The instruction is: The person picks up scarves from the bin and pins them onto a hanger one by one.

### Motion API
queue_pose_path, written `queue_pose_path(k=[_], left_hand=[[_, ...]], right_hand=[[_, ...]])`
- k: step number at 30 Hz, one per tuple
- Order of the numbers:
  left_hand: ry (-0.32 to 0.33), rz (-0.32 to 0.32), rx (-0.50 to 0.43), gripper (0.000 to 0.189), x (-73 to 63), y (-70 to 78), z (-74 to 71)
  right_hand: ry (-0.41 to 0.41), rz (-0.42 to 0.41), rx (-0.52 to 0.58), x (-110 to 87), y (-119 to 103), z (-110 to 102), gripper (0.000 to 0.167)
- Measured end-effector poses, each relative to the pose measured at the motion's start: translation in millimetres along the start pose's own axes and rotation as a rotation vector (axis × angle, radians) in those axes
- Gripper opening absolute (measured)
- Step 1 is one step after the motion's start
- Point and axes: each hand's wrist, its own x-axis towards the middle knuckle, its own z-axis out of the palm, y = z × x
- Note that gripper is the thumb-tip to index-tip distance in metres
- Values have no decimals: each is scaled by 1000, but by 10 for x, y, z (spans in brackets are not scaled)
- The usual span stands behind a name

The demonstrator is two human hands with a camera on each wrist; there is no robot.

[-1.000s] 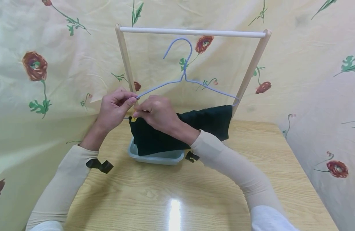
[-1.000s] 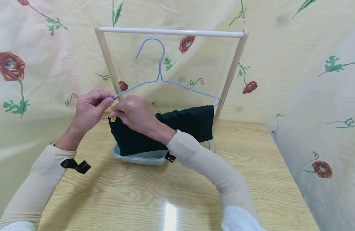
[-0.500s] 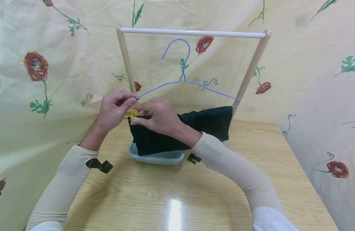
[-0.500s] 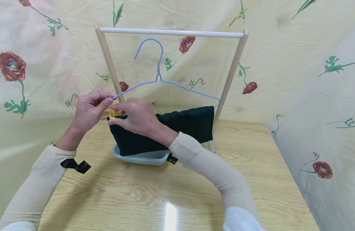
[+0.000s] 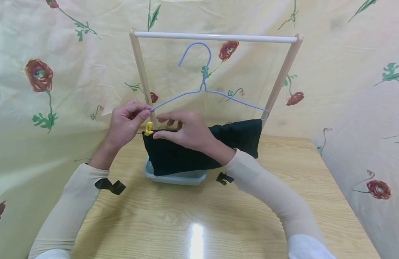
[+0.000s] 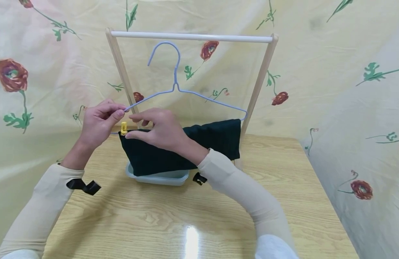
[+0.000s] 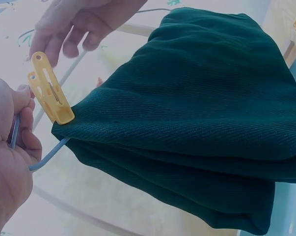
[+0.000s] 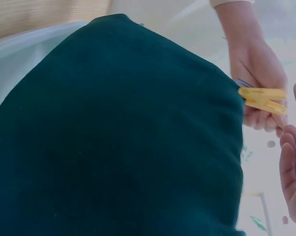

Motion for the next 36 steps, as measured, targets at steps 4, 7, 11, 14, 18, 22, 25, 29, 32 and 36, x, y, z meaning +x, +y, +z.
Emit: queue_pose_path(k=[4, 7, 11, 14, 18, 22, 25, 29, 32, 36], left_hand=[[12, -13, 15, 12, -7, 3, -4], [20, -17, 22, 11, -5, 2, -13], [20, -14, 22, 11, 0, -5, -33], [17, -11, 27, 10, 1, -10, -47], [19, -17, 40, 11, -1, -17, -60], [18, -17, 45, 11, 2, -24, -63], [14, -13, 47, 11, 7, -23, -70], [11, -14, 59, 12, 11, -18, -83], [13, -18, 70, 12, 15, -12, -89], [23, -16, 66, 12, 20, -9, -94]], right_hand=[[16, 87, 84, -85, -16, -148, 45], [52, 121, 142, -155, -32, -272, 43], [107, 126, 180, -244, -47, -435, 39], [147, 123, 199, -324, -42, -551, 37], [191, 152, 225, -457, -1, -697, 36], [222, 210, 230, -627, 46, -845, 38], [248, 231, 240, -762, 97, -946, 44], [265, 236, 261, -944, 184, -1069, 43], [269, 237, 300, -1083, 238, -1151, 35], [267, 230, 329, -1289, 319, -1243, 30]])
